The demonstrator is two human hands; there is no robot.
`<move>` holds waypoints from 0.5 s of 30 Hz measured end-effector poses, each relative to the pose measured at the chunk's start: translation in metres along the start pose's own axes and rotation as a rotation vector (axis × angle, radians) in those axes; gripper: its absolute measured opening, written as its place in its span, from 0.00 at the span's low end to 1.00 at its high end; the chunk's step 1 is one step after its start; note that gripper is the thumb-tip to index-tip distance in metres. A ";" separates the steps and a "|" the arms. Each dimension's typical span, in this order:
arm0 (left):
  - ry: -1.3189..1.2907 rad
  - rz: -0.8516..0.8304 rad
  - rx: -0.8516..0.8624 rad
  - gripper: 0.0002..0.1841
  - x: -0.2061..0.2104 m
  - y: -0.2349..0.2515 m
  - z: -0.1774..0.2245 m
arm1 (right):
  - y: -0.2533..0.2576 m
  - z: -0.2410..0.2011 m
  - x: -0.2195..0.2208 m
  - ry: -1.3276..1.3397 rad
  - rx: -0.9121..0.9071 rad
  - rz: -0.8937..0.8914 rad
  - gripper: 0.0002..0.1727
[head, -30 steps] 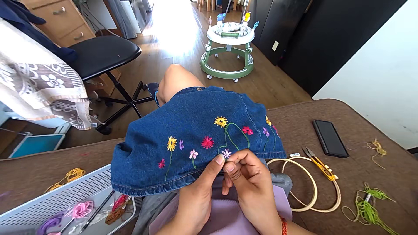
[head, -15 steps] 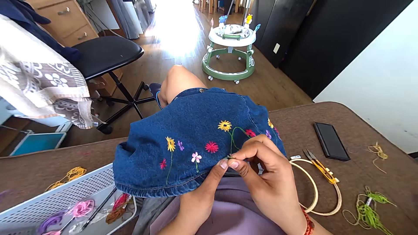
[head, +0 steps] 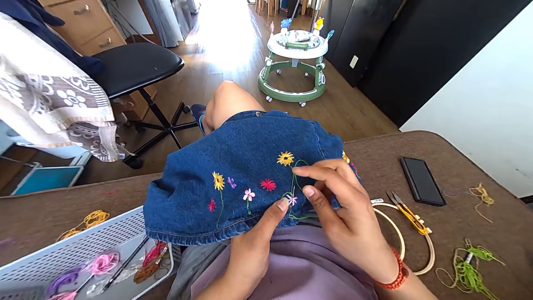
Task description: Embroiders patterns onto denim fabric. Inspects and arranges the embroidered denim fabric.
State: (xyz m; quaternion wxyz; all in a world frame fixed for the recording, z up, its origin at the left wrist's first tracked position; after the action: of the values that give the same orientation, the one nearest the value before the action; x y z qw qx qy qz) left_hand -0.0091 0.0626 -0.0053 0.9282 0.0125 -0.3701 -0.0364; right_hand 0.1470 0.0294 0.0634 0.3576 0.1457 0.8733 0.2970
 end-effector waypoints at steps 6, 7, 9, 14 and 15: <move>-0.024 0.011 -0.032 0.18 -0.001 0.001 -0.002 | 0.017 0.000 0.001 -0.129 -0.151 -0.138 0.08; -0.024 0.003 -0.030 0.18 0.000 0.001 -0.002 | 0.018 0.000 -0.001 -0.117 -0.155 -0.120 0.08; -0.019 -0.018 -0.023 0.17 0.000 0.001 -0.001 | 0.018 -0.002 -0.005 -0.096 -0.148 -0.075 0.08; -0.032 -0.009 -0.030 0.18 0.000 0.001 -0.001 | 0.021 -0.003 -0.018 -0.240 -0.176 -0.041 0.09; -0.039 -0.005 -0.036 0.19 0.000 0.001 -0.001 | 0.020 -0.004 -0.020 -0.295 -0.204 -0.059 0.10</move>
State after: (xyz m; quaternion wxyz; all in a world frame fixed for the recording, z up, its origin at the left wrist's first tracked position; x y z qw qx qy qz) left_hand -0.0083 0.0633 -0.0055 0.9208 -0.0042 -0.3874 -0.0455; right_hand 0.1589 0.0345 0.0886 0.5031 0.1247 0.7807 0.3490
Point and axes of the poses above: each hand's wrist, its own y-axis towards the middle knuckle, its own x-axis out of the palm, z = x × y, the point moved 7 cm from there along y, towards the middle knuckle, and after that the axes turned 6 degrees about -y, right-handed, at the moved point
